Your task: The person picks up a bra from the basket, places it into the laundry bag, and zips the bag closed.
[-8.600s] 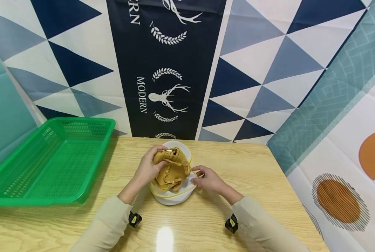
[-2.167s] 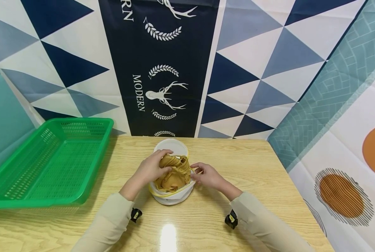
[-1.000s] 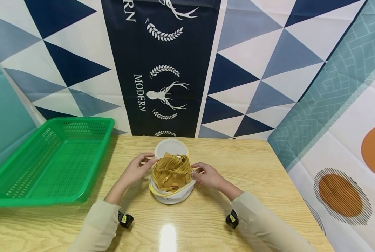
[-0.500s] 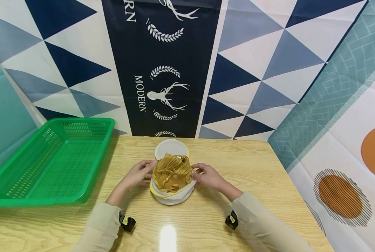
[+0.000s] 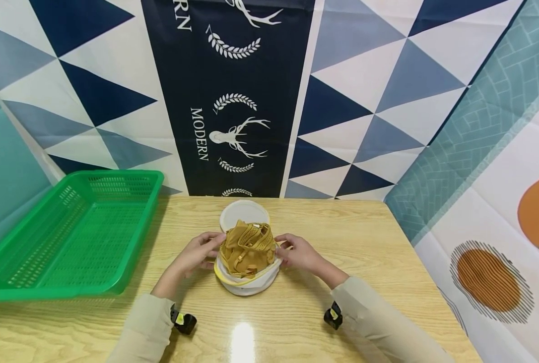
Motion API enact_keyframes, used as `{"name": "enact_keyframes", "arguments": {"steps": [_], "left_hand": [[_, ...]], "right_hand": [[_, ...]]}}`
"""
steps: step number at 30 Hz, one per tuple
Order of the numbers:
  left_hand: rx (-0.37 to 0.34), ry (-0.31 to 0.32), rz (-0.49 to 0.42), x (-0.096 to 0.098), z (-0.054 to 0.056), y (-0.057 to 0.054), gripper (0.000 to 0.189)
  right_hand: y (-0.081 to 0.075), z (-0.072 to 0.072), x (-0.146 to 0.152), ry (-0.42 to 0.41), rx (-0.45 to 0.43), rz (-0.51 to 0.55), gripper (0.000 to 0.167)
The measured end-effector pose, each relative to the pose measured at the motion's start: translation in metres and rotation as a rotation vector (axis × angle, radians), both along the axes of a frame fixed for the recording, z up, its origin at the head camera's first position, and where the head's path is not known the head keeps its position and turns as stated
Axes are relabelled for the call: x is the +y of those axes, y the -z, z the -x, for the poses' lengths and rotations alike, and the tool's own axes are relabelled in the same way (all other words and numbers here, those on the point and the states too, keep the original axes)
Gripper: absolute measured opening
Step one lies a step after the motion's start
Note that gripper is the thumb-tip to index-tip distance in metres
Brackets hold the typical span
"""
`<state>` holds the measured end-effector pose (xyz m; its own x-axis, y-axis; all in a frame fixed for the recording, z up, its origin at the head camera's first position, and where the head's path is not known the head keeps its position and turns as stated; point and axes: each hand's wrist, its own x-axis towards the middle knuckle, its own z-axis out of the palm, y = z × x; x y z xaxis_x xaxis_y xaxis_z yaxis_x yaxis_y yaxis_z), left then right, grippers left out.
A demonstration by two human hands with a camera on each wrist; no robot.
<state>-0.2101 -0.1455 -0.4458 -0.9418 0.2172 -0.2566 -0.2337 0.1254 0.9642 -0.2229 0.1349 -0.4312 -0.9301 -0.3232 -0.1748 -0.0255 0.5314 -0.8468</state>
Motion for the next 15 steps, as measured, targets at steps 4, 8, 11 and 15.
{"name": "enact_keyframes", "arguments": {"steps": [4, 8, 11, 15], "left_hand": [[-0.015, -0.006, -0.017, 0.0004, -0.0009, -0.0009, 0.060], [-0.022, -0.027, -0.039, 0.0023, -0.0020, -0.0010, 0.059], [-0.021, -0.043, -0.060, 0.0040, -0.0020, 0.0001, 0.058], [0.020, -0.071, -0.077, 0.0050, -0.0009, 0.0010, 0.055]], "right_hand": [[0.0011, 0.0009, 0.0001, -0.001, -0.001, 0.009, 0.037], [0.0025, 0.0022, -0.0002, 0.000, -0.005, 0.013, 0.037], [0.0032, 0.0024, 0.0001, -0.002, -0.001, 0.015, 0.038], [0.0035, 0.0030, 0.0004, -0.004, 0.000, 0.022, 0.038]]}}
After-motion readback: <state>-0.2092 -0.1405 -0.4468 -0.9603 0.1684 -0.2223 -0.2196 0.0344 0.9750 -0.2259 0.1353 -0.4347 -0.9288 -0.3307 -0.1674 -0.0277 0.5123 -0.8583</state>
